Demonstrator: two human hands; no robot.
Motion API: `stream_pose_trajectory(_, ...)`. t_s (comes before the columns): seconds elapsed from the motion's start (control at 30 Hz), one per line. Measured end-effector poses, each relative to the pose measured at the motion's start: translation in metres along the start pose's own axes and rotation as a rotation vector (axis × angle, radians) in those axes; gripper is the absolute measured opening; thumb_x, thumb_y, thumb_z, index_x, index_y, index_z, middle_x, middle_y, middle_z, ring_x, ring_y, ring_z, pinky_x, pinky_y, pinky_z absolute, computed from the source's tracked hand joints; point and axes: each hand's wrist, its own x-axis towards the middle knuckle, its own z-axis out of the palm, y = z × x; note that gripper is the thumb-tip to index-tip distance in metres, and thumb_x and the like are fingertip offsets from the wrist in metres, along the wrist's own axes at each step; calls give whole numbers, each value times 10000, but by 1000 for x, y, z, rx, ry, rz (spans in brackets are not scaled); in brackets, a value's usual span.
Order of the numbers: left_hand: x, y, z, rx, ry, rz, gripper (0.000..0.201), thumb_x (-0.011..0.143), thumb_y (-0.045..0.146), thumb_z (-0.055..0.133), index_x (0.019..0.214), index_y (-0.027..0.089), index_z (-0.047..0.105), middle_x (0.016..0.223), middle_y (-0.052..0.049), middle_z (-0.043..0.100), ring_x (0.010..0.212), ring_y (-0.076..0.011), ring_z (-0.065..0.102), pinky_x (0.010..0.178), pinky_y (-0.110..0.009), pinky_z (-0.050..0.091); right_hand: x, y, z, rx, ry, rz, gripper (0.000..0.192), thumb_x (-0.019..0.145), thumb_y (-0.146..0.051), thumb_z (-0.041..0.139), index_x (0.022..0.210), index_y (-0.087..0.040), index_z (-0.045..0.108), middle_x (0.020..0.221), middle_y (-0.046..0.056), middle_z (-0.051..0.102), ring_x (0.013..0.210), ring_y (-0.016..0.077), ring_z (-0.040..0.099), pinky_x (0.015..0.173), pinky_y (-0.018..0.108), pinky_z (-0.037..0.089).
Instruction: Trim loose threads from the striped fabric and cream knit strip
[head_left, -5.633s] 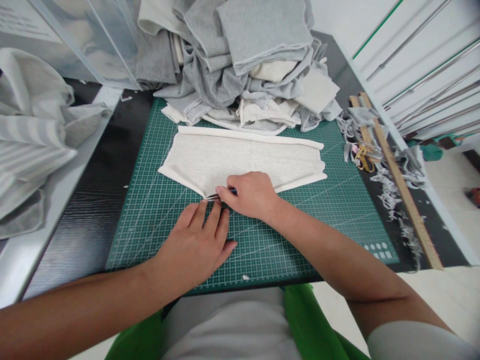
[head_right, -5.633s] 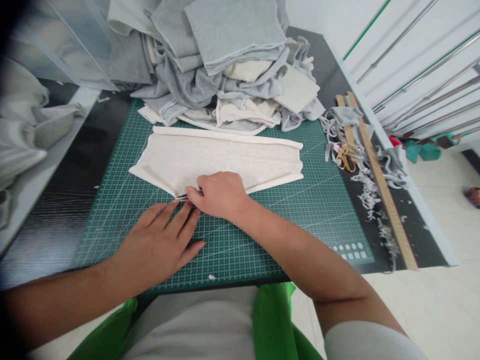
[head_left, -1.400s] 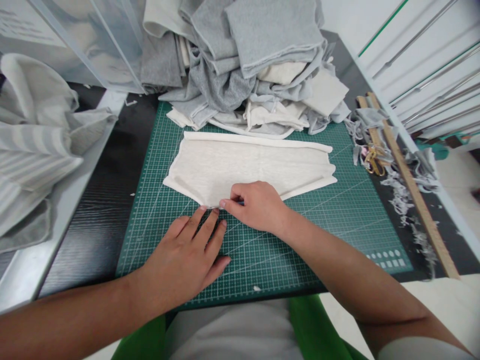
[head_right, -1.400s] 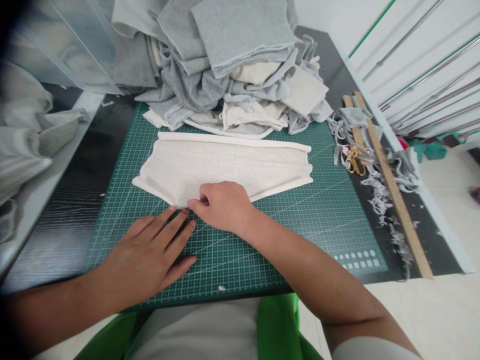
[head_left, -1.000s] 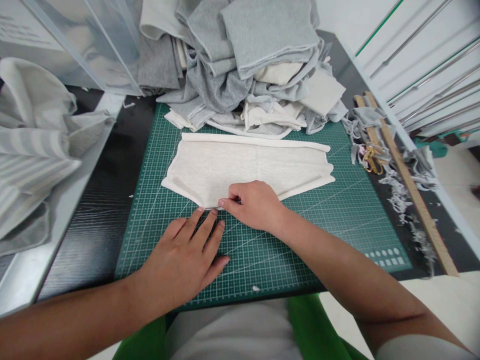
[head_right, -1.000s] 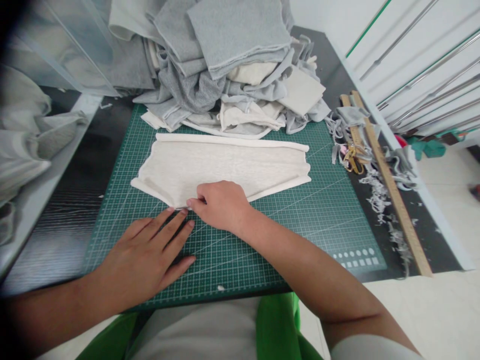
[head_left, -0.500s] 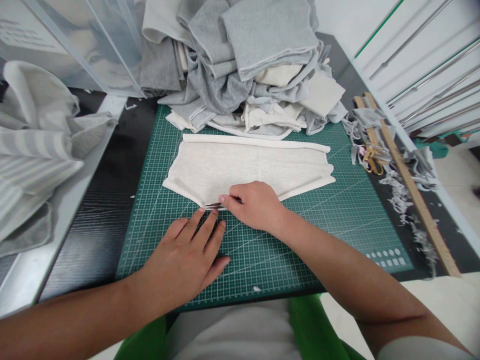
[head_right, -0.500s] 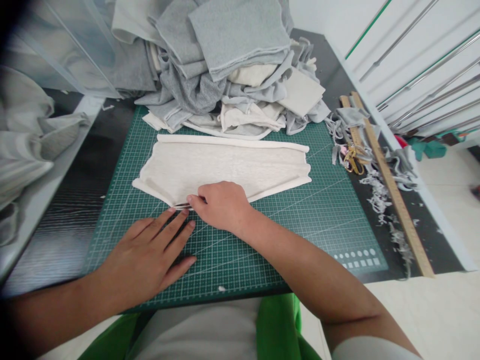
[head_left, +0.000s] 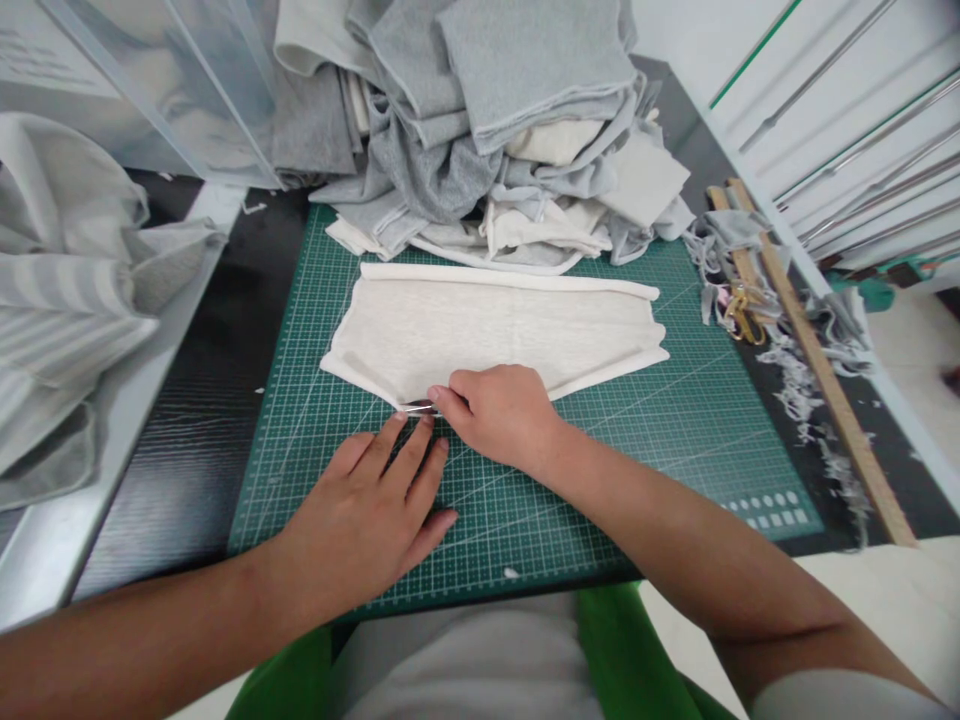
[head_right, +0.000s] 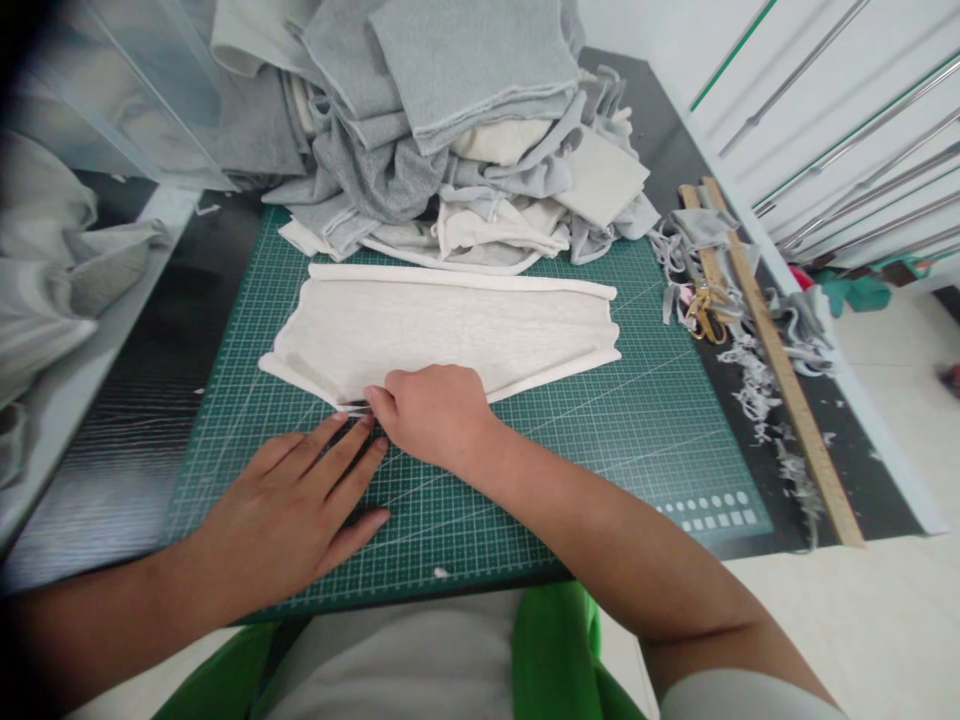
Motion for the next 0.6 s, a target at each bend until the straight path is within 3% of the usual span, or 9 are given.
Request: stream_pose_trajectory(0.6,0,-2,1,3,20,17,530,932,437,457,1299,71,564,1343,-216,538,1216,-402,510,911,-513,448,0,-6,0,-29,-38,4,551,989,-465,224,882,-187,688,775,93,720,702,209,652,636,311,376)
